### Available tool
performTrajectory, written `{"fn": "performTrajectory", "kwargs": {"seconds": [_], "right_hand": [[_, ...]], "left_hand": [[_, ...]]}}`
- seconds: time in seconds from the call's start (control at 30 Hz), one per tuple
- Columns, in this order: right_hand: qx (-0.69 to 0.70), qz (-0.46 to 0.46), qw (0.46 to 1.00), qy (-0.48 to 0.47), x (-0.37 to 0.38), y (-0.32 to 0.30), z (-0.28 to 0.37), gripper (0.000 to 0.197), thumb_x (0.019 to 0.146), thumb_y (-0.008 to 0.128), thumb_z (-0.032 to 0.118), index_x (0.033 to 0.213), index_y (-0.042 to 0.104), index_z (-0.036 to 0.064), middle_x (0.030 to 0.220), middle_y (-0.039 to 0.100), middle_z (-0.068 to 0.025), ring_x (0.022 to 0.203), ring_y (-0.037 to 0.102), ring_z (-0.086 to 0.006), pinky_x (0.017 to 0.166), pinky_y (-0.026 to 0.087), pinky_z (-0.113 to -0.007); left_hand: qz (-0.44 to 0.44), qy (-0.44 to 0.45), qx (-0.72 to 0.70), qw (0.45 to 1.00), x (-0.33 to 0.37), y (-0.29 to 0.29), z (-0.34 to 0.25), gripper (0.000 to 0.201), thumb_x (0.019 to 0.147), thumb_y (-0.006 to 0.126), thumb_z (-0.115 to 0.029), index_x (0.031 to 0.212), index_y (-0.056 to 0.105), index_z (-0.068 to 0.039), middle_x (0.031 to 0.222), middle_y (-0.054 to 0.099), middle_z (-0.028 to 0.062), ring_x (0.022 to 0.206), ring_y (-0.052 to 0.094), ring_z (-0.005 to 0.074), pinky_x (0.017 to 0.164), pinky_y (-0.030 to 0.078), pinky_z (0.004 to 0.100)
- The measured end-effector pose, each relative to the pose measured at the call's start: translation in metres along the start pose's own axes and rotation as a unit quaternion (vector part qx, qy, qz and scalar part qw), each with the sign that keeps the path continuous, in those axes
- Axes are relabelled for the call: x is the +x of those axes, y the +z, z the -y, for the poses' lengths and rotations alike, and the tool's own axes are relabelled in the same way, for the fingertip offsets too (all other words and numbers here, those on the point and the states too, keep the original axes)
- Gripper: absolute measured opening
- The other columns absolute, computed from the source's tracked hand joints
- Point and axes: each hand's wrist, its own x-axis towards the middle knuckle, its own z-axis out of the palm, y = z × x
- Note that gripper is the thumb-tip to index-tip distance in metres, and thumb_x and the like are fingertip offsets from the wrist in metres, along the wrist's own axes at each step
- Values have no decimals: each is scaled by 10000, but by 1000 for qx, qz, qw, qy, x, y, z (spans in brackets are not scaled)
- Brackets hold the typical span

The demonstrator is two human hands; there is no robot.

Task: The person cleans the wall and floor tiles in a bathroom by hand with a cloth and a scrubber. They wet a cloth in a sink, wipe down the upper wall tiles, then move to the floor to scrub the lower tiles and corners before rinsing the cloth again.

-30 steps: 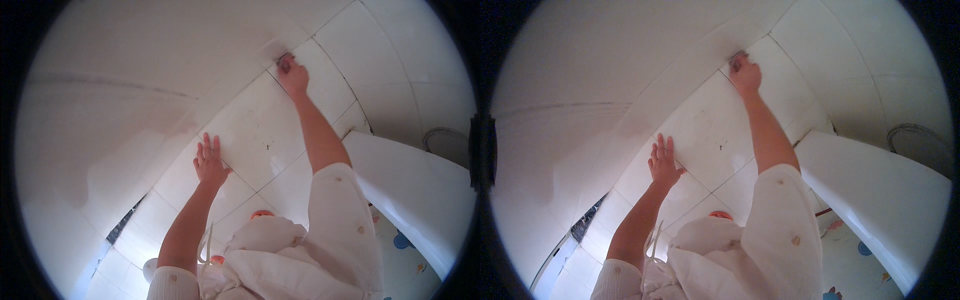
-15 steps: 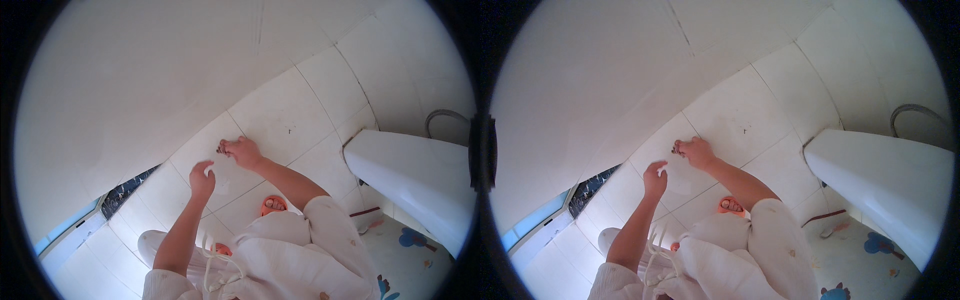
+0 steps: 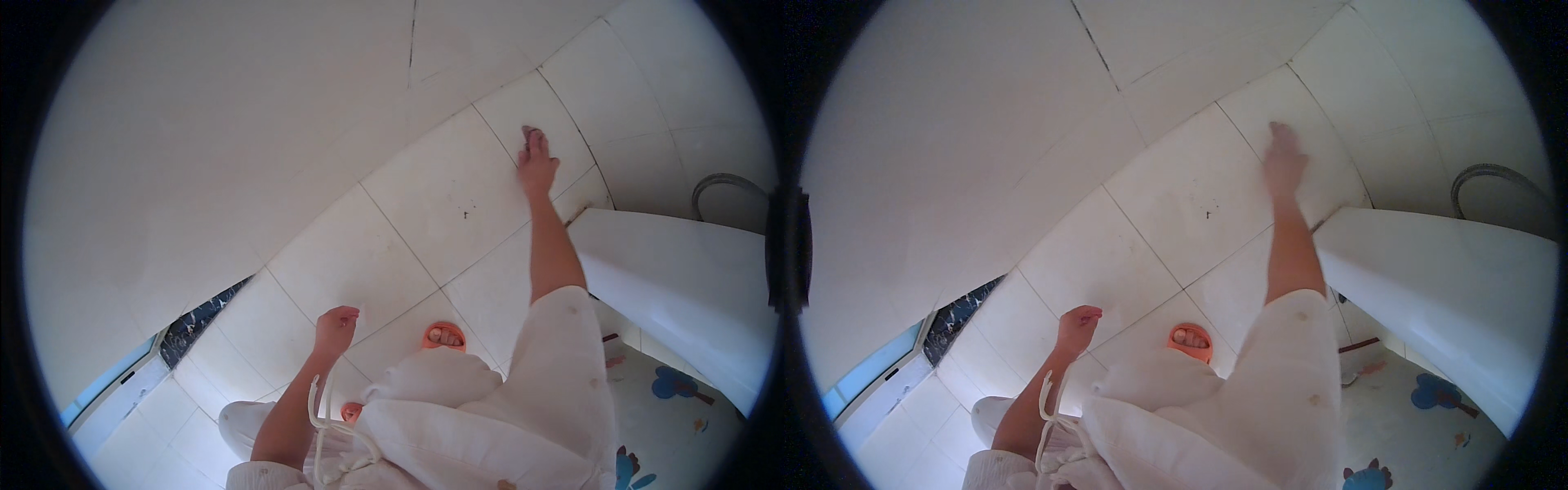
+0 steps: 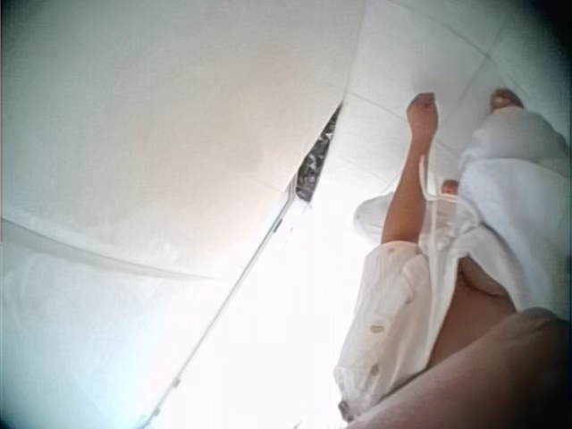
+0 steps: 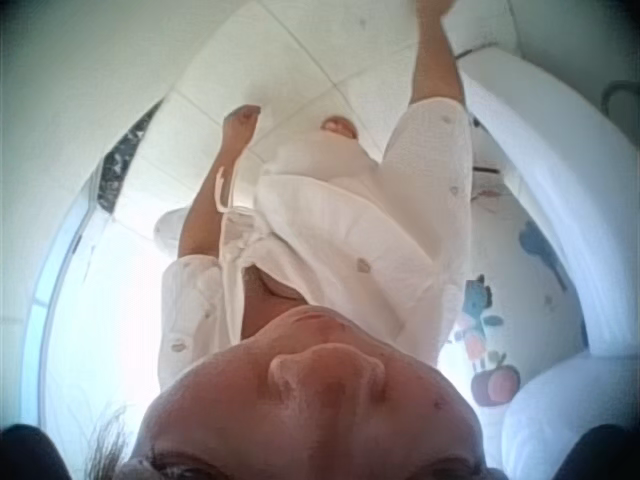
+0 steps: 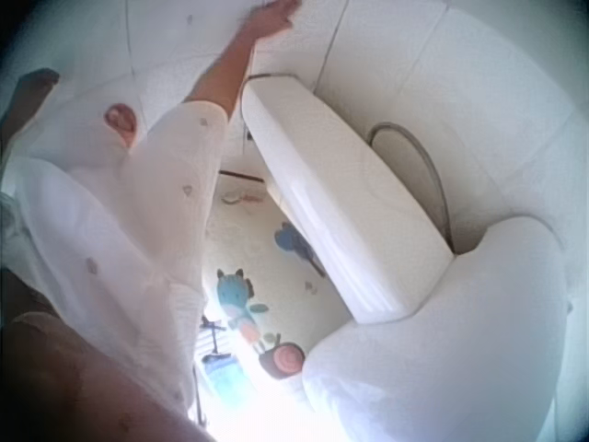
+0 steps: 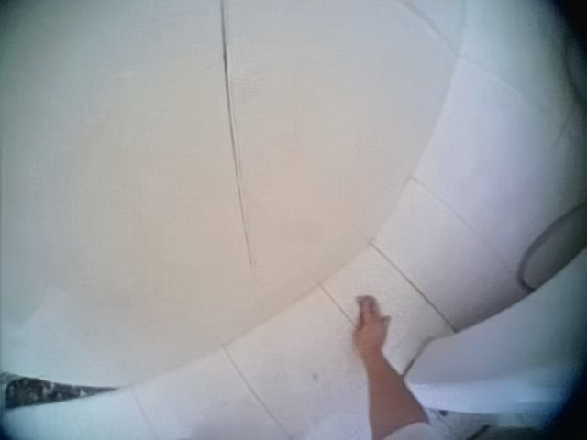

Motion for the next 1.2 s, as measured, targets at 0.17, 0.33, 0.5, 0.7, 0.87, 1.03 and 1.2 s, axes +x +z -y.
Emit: {"fn": "performTrajectory", "kwargs": {"seconds": [0.17, 0.33, 0.5, 0.7, 0.87, 1.03, 1.2], "right_hand": [[208, 58, 971, -102, -61, -5, 100, 347, 945, 389, 137, 1252, 549, 167, 1338, 522, -50, 1064, 556, -258, 803, 412, -400], [330, 99, 908, -240, -181, -58, 200, 365, 851, 548, 90, 1192, 566, 217, 1172, 577, 40, 785, 533, -251, 650, 517, -369], [394, 210, 855, -264, -199, -67, 204, 296, 775, 563, 37, 996, 662, 207, 1111, 602, 45, 768, 542, -229, 661, 525, -328], [613, 167, 750, 185, -74, -94, 43, 374, 875, 384, 20, 1130, 650, 84, 1018, 692, -68, 567, 597, -80, 447, 440, -229], [48, 55, 995, 68, -47, -20, -110, 368, 853, 533, 176, 1214, 600, 165, 1038, 668, -86, 747, 651, -241, 655, 512, -380], [2, -45, 998, 47, -86, 2, -88, 464, 781, 624, 171, 1235, 570, 249, 951, 687, -86, 674, 634, -315, 628, 515, -443], [283, 80, 955, -51, -171, -62, 58, 432, 806, 500, 9, 1170, 569, 230, 945, 651, -11, 584, 551, -265, 583, 410, -347]], "left_hand": [[0, 32, 56, 998, 7, 4, -14, 156, 844, 582, -19, 957, 690, -21, 873, 707, 88, 793, 668, 144, 719, 527, 266], [7, 42, 13, 999, 9, 4, -21, 164, 850, 575, -35, 969, 682, 1, 870, 704, 105, 793, 664, 146, 723, 519, 263], [32, 31, 47, 998, 2, 12, -27, 171, 841, 583, -44, 973, 678, 9, 876, 704, 113, 806, 670, 161, 731, 520, 264], [5, 21, 45, 999, -17, -2, 21, 189, 817, 592, -95, 970, 691, -47, 870, 702, 120, 770, 672, 213, 714, 529, 305], [39, 8, 46, 998, -11, 14, 11, 185, 818, 595, -105, 965, 690, -46, 875, 697, 126, 782, 674, 216, 719, 529, 304], [35, 45, 22, 998, -5, 15, -4, 181, 820, 588, -84, 965, 691, -50, 883, 695, 120, 769, 669, 212, 716, 526, 302], [16, 32, 37, 999, -4, 5, -2, 173, 831, 580, -69, 963, 688, -38, 863, 700, 103, 753, 665, 199, 710, 526, 297]]}}
